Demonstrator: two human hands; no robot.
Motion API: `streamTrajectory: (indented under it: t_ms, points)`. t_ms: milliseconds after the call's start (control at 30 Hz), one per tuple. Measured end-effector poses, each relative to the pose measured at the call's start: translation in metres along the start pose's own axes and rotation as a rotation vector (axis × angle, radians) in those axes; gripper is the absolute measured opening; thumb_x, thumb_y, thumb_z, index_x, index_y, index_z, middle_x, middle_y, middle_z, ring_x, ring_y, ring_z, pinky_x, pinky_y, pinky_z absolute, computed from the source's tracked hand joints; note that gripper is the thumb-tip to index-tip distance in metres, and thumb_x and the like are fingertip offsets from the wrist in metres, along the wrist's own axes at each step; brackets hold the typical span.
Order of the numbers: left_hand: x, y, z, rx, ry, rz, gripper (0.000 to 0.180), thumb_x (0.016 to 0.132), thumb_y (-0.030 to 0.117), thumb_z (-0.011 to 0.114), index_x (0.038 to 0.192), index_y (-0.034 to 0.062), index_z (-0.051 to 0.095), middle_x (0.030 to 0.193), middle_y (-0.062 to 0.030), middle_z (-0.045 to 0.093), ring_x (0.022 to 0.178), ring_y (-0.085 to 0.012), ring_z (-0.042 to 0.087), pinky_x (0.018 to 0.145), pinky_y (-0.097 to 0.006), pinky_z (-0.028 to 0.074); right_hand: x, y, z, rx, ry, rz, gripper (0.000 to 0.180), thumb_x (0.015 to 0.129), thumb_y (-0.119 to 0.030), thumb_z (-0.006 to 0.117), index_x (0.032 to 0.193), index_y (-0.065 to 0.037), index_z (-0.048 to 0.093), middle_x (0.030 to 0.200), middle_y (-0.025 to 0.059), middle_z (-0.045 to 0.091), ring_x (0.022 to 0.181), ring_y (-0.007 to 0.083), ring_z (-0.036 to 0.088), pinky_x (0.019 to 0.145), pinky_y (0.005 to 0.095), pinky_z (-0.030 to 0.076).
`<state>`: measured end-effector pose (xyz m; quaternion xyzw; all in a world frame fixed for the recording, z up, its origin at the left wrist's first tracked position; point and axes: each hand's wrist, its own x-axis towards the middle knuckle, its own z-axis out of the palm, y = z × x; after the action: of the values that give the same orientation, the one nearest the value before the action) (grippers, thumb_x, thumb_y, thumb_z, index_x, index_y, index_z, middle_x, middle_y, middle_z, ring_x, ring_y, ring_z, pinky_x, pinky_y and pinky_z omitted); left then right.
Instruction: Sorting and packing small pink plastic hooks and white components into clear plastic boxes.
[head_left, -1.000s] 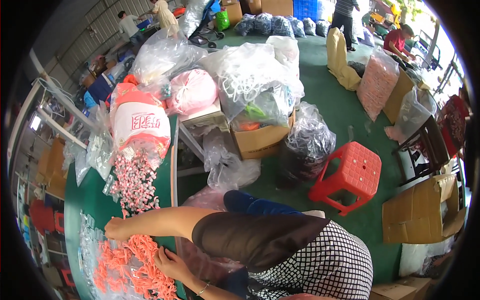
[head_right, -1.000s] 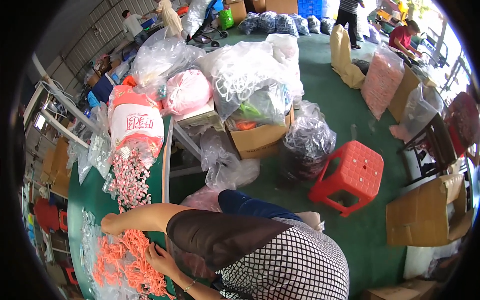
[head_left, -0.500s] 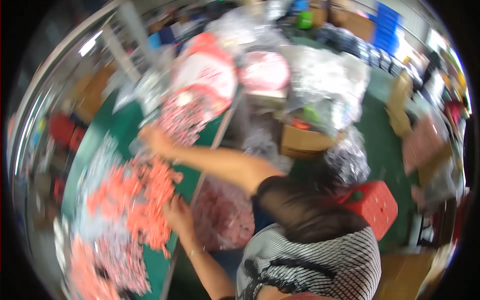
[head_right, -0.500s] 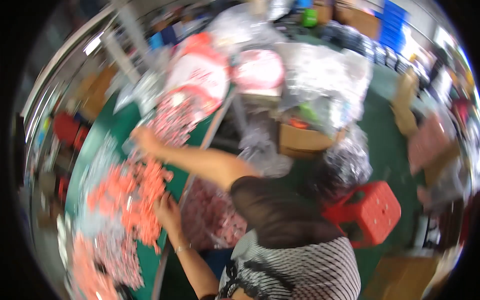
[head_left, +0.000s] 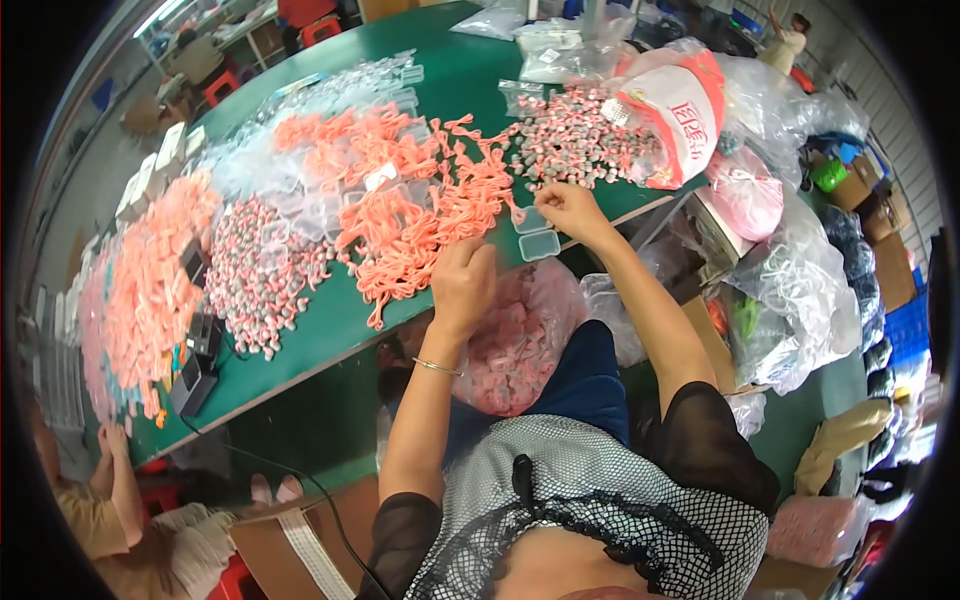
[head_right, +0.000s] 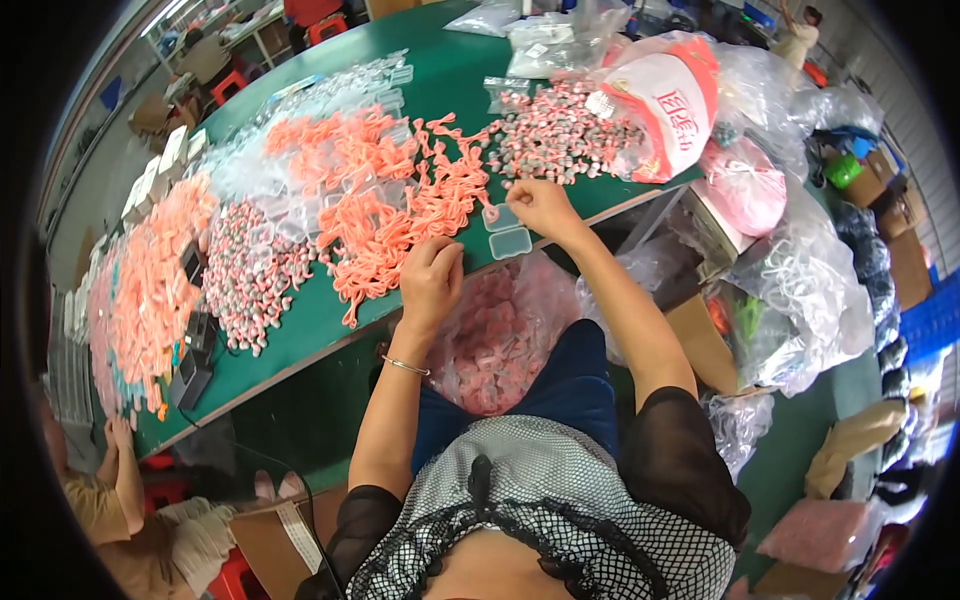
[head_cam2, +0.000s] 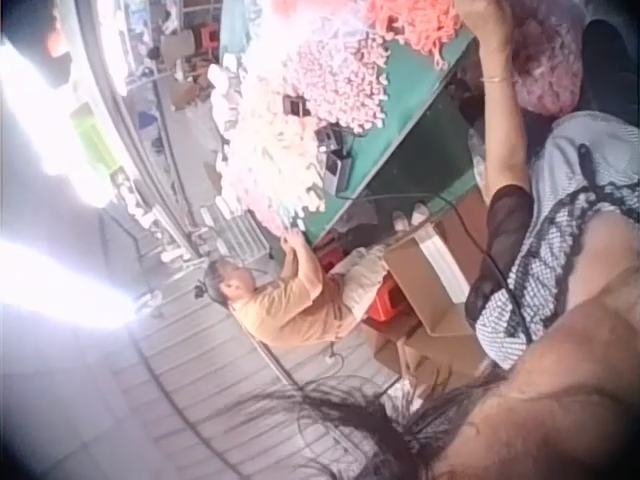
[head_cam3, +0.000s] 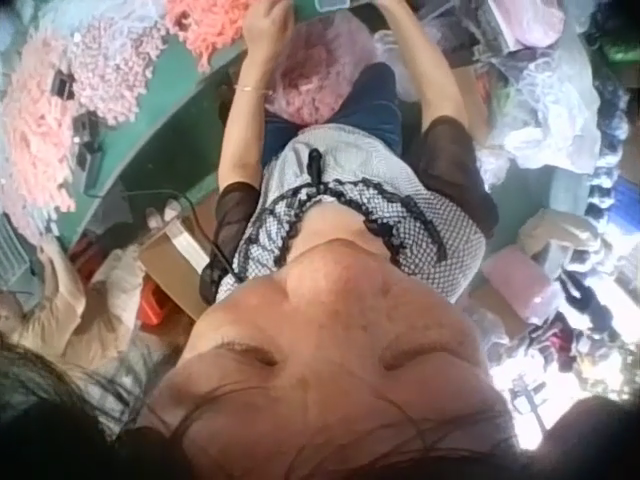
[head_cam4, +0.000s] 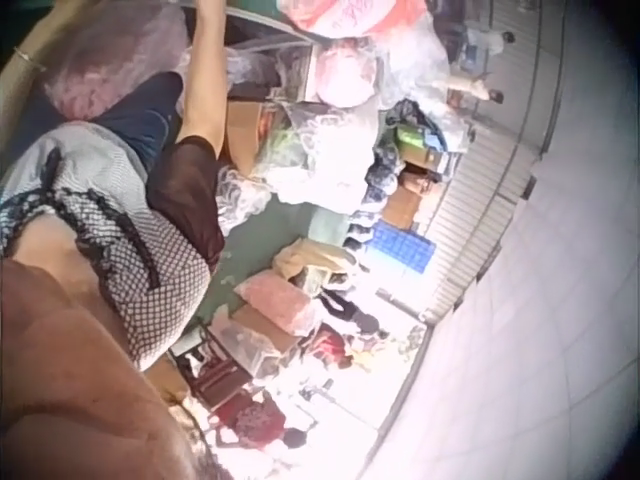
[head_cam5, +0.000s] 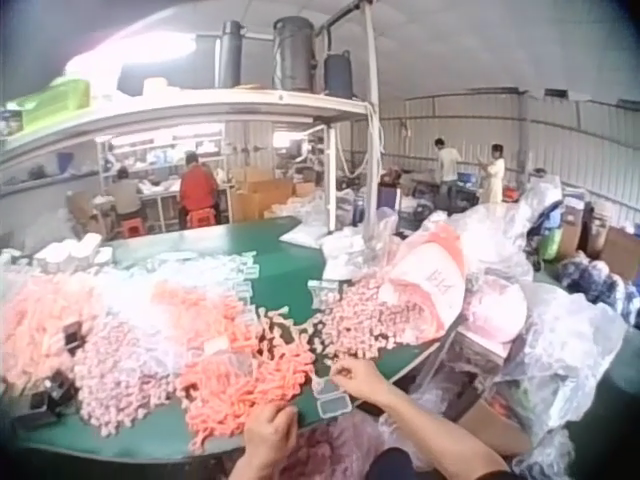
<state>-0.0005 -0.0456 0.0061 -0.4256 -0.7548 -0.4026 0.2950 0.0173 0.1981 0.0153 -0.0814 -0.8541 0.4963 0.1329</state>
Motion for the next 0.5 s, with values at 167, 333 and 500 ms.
streamTrajectory:
  t_ms: [167, 333, 500]
  points:
    - [-0.01, 0.011, -0.023, -0.018, 0.019, -0.027, 0.012, 0.077, 0.003, 0.064, 0.089, 0.0036, 0.066, 0.092, -0.0096, 0.064, 0.082, -0.03, 0.061, 0.073, -0.041, 0.049, -0.015, -0.002, 0.013, -0.222, 0.03, -0.086, 0.012, 0.079, -0.009, 0.069, 0.088, -0.002, 0.068, 0.076, 0.0073, 0.066, 0.068, 0.0153, 0.065, 0.064, 0.0279, 0.051]
    - [-0.024, 0.001, -0.062, 0.025, 0.053, -0.106, 0.019, 0.077, 0.002, 0.068, 0.096, 0.003, 0.068, 0.097, -0.012, 0.065, 0.088, -0.031, 0.063, 0.079, -0.04, 0.05, -0.022, 0.005, 0.008, -0.102, 0.14, -0.194, 0.013, 0.081, -0.006, 0.069, 0.094, -0.001, 0.067, 0.087, 0.0077, 0.063, 0.068, 0.0143, 0.063, 0.063, 0.0271, 0.05]
    - [-0.042, -0.03, -0.119, 0.267, 0.142, -0.315, 0.019, 0.081, 0.004, 0.068, 0.1, 0.0041, 0.068, 0.099, -0.0131, 0.066, 0.091, -0.0321, 0.063, 0.079, -0.041, 0.05, -0.042, -0.015, 0.011, -0.22, 0.027, -0.373, 0.014, 0.081, -0.007, 0.069, 0.094, -0.003, 0.067, 0.094, 0.0098, 0.063, 0.082, 0.0218, 0.063, 0.071, 0.0323, 0.05]
